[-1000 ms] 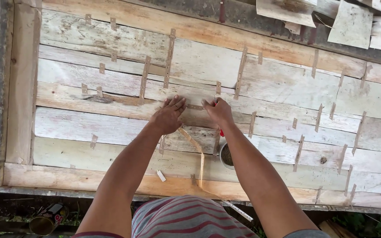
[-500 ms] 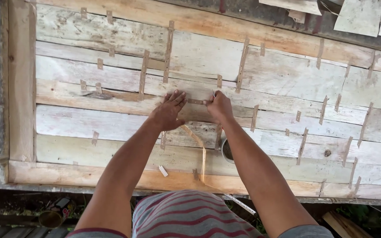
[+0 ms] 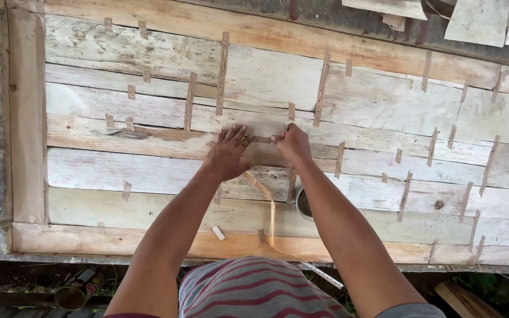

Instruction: Applying small strips of adhesive tape to the joints of a wooden panel using a utility knife to seal them.

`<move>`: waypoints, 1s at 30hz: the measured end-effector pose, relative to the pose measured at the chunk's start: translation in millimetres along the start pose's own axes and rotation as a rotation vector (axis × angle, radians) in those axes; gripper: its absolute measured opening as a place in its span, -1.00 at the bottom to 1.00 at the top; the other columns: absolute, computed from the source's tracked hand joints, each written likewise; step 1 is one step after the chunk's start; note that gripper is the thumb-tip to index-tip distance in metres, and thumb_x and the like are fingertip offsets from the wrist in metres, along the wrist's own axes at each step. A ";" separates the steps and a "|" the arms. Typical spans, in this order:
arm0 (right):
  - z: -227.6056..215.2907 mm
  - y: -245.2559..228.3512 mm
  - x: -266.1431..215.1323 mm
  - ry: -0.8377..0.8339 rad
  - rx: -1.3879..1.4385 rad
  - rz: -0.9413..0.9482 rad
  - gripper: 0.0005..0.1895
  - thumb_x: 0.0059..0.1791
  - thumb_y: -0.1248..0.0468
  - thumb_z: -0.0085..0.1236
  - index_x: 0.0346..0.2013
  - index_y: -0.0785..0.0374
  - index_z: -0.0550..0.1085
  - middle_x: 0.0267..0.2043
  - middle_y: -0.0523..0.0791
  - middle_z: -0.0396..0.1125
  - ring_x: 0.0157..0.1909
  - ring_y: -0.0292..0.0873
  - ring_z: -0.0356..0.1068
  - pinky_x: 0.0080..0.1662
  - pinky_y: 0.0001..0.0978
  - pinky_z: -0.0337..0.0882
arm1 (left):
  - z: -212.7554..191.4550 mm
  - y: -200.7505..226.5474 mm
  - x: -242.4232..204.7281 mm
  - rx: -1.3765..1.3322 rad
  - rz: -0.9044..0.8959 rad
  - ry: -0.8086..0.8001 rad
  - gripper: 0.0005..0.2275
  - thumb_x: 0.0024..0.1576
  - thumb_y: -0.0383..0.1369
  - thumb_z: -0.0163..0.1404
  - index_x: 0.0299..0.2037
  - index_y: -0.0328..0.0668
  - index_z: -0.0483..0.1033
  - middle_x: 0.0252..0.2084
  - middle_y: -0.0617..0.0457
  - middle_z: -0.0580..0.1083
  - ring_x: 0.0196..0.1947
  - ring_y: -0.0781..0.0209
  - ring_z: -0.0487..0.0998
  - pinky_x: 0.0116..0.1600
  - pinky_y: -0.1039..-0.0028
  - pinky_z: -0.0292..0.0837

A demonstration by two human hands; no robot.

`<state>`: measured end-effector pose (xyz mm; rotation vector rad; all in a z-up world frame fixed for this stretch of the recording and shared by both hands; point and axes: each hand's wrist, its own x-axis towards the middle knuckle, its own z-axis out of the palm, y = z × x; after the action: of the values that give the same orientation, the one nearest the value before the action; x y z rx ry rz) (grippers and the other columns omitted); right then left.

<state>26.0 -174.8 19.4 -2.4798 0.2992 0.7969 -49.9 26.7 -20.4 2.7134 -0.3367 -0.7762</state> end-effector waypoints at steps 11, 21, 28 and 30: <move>-2.6 -3.1 -18.9 0.004 0.014 -0.012 -0.48 -0.06 0.06 0.26 0.06 0.31 0.41 -0.06 0.17 0.47 0.08 0.29 0.46 0.07 0.12 0.48 | 24.5 -28.9 8.3 -0.189 0.064 0.109 -0.64 0.32 -0.13 -0.14 0.33 0.24 0.33 0.57 0.29 0.07 0.57 0.12 -0.01 0.58 0.10 -0.15; 32.8 -2.6 -154.9 -0.103 0.131 -0.080 -0.46 -0.01 0.08 0.28 0.09 0.34 0.31 0.06 0.28 0.27 0.14 0.39 0.39 0.07 0.18 0.47 | 32.5 3.3 -80.3 0.088 0.002 0.400 -0.56 0.11 -0.26 0.15 0.23 0.18 0.40 0.40 0.30 0.32 0.49 0.09 0.19 0.56 -0.30 -0.27; 76.5 71.7 -217.9 -0.062 -0.045 -0.215 -0.64 0.09 0.27 0.05 0.11 0.33 0.21 0.03 0.23 0.18 -0.04 0.42 0.44 -0.12 0.15 0.53 | 95.9 -13.4 -83.7 0.202 0.024 0.814 -0.94 0.08 -0.28 0.09 -0.33 0.21 0.47 -0.27 0.31 0.43 -0.02 0.30 0.47 0.30 0.15 0.35; 76.1 84.2 -221.8 -0.063 -0.142 -0.186 -0.69 0.09 0.22 -0.02 0.06 0.33 0.25 -0.07 0.24 0.30 -0.02 0.38 0.46 -0.08 0.17 0.50 | 106.7 -16.8 -84.0 0.200 -0.067 0.742 -0.90 0.02 -0.31 0.06 -0.29 0.19 0.43 -0.29 0.26 0.35 -0.13 0.20 0.45 -0.11 0.32 0.51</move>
<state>-218.4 -194.0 64.1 -2.5617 -0.0112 0.8410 -175.1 44.3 -72.7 2.9638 -0.1497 0.2923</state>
